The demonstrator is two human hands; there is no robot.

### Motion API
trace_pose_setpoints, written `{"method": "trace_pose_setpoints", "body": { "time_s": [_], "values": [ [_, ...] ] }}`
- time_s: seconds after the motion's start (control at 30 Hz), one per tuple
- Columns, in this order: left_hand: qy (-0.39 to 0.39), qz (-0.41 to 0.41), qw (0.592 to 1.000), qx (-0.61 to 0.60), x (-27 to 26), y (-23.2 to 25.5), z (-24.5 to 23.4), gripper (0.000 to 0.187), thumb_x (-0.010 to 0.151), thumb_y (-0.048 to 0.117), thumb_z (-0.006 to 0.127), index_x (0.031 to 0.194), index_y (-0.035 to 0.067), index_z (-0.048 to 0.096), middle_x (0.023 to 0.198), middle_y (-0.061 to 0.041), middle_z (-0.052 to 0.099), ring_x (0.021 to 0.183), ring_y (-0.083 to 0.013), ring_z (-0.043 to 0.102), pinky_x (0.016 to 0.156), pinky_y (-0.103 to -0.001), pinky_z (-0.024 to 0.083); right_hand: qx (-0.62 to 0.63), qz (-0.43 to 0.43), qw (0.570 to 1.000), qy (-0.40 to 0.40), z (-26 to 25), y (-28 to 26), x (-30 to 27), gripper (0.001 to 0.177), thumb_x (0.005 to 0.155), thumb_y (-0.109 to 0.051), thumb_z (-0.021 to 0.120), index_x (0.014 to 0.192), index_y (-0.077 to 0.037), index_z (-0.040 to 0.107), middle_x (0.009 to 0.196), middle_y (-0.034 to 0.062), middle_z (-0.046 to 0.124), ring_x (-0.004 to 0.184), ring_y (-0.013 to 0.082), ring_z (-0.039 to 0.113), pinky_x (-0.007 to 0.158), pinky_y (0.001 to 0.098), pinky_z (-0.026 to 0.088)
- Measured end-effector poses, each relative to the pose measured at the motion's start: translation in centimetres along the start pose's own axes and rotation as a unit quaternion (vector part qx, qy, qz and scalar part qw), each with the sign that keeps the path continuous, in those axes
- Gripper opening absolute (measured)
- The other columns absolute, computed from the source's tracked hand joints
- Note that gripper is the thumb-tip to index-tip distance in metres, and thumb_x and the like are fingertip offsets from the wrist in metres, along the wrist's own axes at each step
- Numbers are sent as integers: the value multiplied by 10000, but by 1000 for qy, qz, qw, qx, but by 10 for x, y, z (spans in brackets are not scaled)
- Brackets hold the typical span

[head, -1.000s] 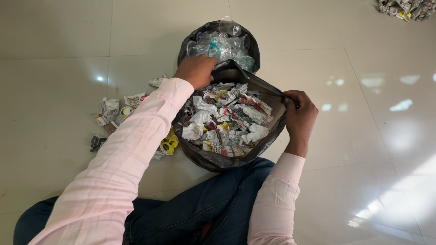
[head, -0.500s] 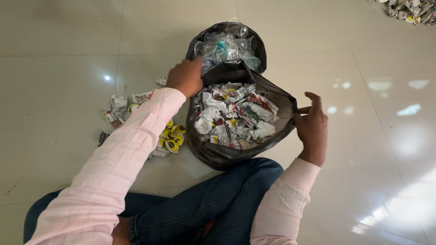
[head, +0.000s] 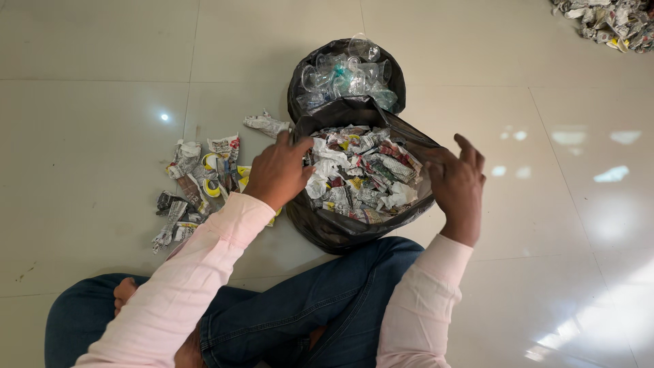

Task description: The person sits on the floor and sorts small crumpled paper and plastic items from a pile into a black bag. The person handles items one at a time, picking them up and placing them into the bag.

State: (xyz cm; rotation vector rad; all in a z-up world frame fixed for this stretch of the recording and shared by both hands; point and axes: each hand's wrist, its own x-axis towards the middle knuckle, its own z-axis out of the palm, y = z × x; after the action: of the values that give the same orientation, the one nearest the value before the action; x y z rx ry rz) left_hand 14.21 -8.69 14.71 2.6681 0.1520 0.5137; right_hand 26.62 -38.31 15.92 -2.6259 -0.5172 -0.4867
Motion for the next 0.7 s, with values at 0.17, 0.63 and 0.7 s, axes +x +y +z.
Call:
{"method": "trace_pose_setpoints", "body": {
  "time_s": [0.17, 0.63, 0.7],
  "values": [
    [-29, 9, 994, -102, -7, -26, 15, 399, 774, -60, 621, 1133, 78, 728, 1123, -178, 695, 1004, -420, 662, 880, -504, 537, 15, 68, 994, -84, 11, 8, 4, 293, 905, -209, 679, 1181, -164, 764, 1312, 45, 689, 1248, 316, 579, 1019, 490, 435],
    [62, 16, 989, -132, -38, -9, -35, 410, 935, 251, 712, 1292, 77, 608, 1258, -157, 638, 1068, -385, 651, 852, -450, 540, 38, 10, 999, -8, -3, -16, 2, 261, 924, -217, 725, 1150, -90, 750, 1266, 93, 694, 1211, 343, 600, 1020, 480, 437],
    [77, 28, 989, -125, -38, -13, -33, 416, 939, 261, 713, 1302, 84, 611, 1302, -159, 623, 1120, -385, 629, 893, -458, 533, 73, -6, 997, -25, 3, -23, 6, 251, 964, -242, 702, 1188, -134, 735, 1332, 66, 673, 1273, 313, 591, 1088, 450, 454]
  ]
}}
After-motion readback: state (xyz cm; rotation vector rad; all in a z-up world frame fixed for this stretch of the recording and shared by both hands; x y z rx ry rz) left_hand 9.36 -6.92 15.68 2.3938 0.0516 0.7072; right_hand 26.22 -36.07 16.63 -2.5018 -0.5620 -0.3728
